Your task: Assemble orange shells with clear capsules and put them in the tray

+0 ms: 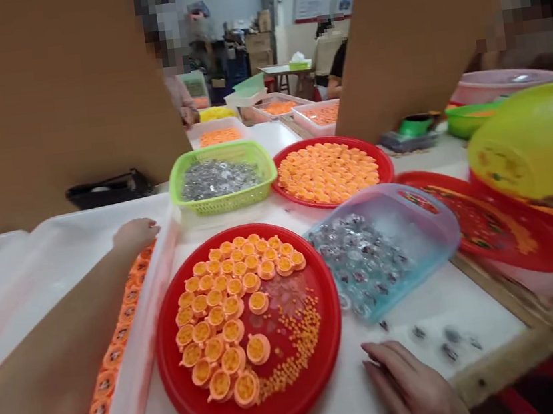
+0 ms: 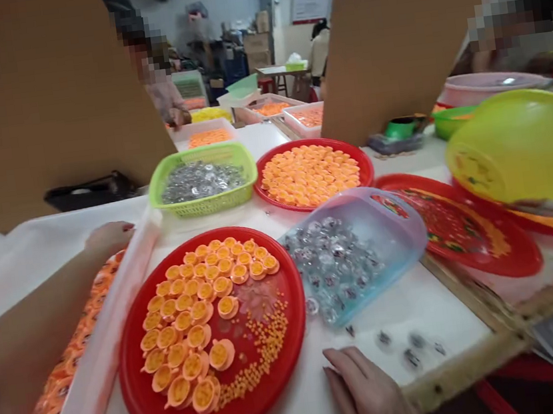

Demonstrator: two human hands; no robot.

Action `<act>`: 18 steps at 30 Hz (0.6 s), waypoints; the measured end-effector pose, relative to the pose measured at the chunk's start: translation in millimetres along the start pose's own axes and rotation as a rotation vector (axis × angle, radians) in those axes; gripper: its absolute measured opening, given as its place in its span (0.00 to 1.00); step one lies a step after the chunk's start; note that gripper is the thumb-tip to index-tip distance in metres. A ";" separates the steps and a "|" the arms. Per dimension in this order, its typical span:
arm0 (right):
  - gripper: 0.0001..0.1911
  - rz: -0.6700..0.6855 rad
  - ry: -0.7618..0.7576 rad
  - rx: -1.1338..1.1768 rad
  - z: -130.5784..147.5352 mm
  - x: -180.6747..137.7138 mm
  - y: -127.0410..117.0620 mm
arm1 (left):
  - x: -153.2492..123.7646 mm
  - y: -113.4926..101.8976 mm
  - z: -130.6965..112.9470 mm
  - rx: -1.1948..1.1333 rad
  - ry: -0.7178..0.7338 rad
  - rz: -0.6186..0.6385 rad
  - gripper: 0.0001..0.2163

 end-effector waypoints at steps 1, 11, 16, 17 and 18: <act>0.11 -0.022 0.007 0.010 -0.4 4.7 -2.1 | -3.3 -6.7 1.7 0.002 0.000 -0.054 0.18; 0.20 0.468 0.202 -0.353 -13.1 88.7 -2.9 | -151.4 -69.4 -49.1 -0.184 0.519 -0.199 0.18; 0.10 0.525 0.168 -0.342 -14.1 96.2 -8.6 | -236.4 -20.8 -62.0 -0.028 0.815 0.108 0.13; 0.08 0.538 0.164 -0.328 -14.9 92.0 -9.1 | -249.0 -9.4 -59.9 0.039 0.855 0.146 0.12; 0.07 0.550 0.162 -0.312 -15.7 86.9 -9.7 | -259.4 1.3 -56.8 0.109 0.880 0.169 0.12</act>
Point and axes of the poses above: each hand's wrist, its own x-axis towards the middle knuckle, its own y-axis out of the palm, z = x × y, the point moved 4 cm from there along x, towards the middle knuckle, and after that the axes turned 15 degrees about -y, right-handed, at the moved point
